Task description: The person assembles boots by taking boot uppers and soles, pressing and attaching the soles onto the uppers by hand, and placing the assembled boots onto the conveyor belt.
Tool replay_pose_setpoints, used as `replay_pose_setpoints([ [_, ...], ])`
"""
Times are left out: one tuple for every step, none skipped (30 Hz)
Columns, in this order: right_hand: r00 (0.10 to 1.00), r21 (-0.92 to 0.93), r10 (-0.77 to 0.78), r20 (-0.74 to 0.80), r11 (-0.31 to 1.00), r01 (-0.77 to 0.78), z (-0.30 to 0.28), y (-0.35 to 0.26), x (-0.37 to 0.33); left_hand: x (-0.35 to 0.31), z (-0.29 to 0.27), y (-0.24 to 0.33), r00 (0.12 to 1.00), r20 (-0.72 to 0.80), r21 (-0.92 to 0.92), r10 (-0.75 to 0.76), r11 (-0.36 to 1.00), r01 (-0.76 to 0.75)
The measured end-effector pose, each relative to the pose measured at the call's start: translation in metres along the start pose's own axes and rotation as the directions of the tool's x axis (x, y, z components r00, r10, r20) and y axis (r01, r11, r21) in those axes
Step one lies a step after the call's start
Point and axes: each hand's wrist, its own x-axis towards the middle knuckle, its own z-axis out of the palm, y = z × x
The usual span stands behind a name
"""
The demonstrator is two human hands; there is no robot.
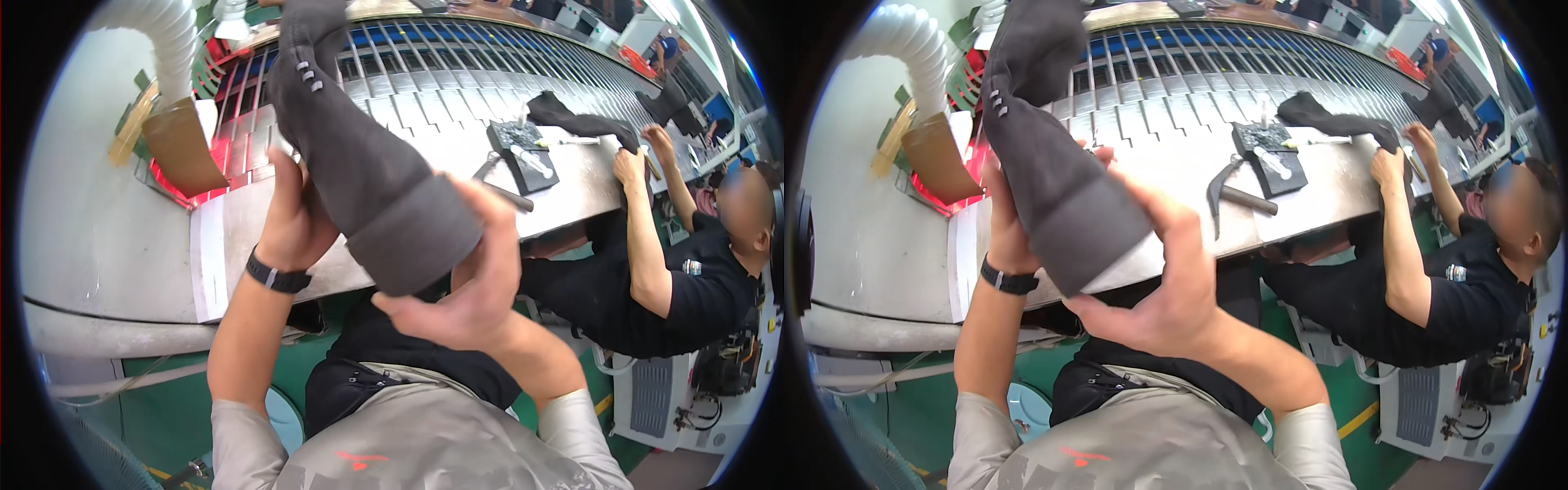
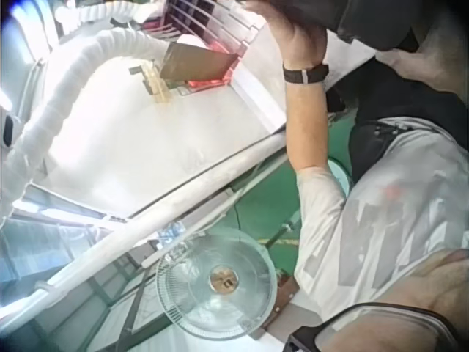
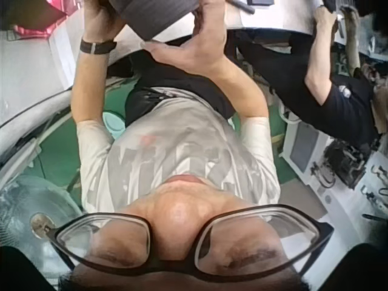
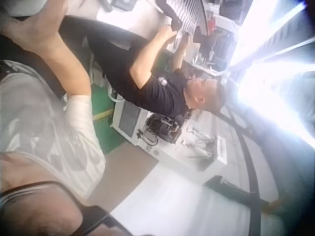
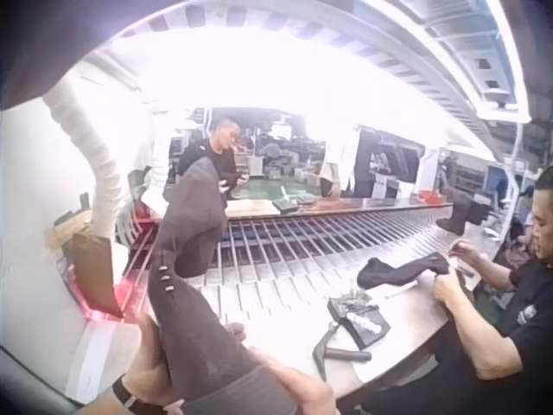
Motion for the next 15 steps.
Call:
replay_pose_setpoints([
  [0.993, 0.0, -0.114, -0.019, 0.993, 0.114, 0.014, 0.014, -0.004, 0.013, -0.002, 0.008, 0.998, -0.045, 0.031, 0.053, 0.998, -0.052],
  [0.994, 0.019, -0.112, -0.014, 0.994, 0.112, 0.026, 0.026, -0.01, 0.022, -0.006, 0.013, 0.991, -0.092, 0.061, 0.102, 0.993, -0.096],
  [0.988, -0.036, -0.146, -0.051, 0.989, 0.145, 0.038, 0.037, -0.017, 0.029, -0.007, 0.014, 0.985, -0.121, 0.042, 0.12, 0.992, -0.116],
  [0.98, -0.093, -0.18, -0.086, 0.981, 0.172, 0.047, 0.046, -0.024, 0.035, -0.007, 0.011, 0.979, -0.151, 0.022, 0.137, 0.991, -0.135],
  [0.986, -0.11, -0.136, -0.094, 0.986, 0.125, 0.051, 0.052, -0.029, 0.039, -0.006, 0.005, 0.972, -0.192, 0.034, 0.138, 0.99, -0.134],
  [0.988, -0.09, -0.129, -0.086, 0.989, 0.121, 0.054, 0.049, -0.03, 0.041, -0.013, 0.004, 0.974, -0.2, 0.051, 0.111, 0.993, -0.103],
  [0.993, -0.126, -0.106, -0.05, 0.987, 0.099, 0.054, 0.044, -0.029, 0.041, -0.02, 0.007, 0.967, -0.193, 0.2, 0.167, 0.971, -0.128],
  [0.997, -0.175, -0.076, -0.017, 0.982, 0.072, 0.052, 0.04, -0.031, 0.041, -0.019, 0.009, 0.962, -0.175, 0.337, 0.208, 0.931, -0.14],
  [0.995, -0.22, -0.102, 0.005, 0.97, 0.1, 0.051, 0.04, -0.03, 0.042, -0.019, 0.009, 0.961, -0.188, 0.334, 0.202, 0.933, -0.131],
  [0.996, -0.215, -0.09, 0.01, 0.972, 0.09, 0.053, 0.041, -0.032, 0.042, -0.018, 0.009, 0.96, -0.222, 0.27, 0.171, 0.957, -0.108],
  [0.995, -0.232, -0.104, 0.0, 0.968, 0.101, 0.054, 0.042, -0.032, 0.045, -0.016, 0.009, 0.959, -0.246, 0.204, 0.138, 0.975, -0.088],
  [0.993, -0.249, -0.118, -0.009, 0.962, 0.112, 0.054, 0.043, -0.033, 0.046, -0.012, 0.009, 0.96, -0.248, 0.198, 0.132, 0.977, -0.083],
  [0.994, -0.253, -0.112, -0.009, 0.962, 0.106, 0.053, 0.041, -0.034, 0.048, -0.008, 0.01, 0.957, -0.247, 0.218, 0.151, 0.971, -0.097],
  [0.997, -0.246, -0.079, -0.008, 0.966, 0.075, 0.054, 0.039, -0.033, 0.047, -0.008, 0.011, 0.952, -0.251, 0.246, 0.175, 0.963, -0.113],
  [0.999, -0.24, -0.047, -0.009, 0.97, 0.044, 0.055, 0.036, -0.033, 0.045, -0.012, 0.011, 0.951, -0.256, 0.248, 0.175, 0.963, -0.11],
])
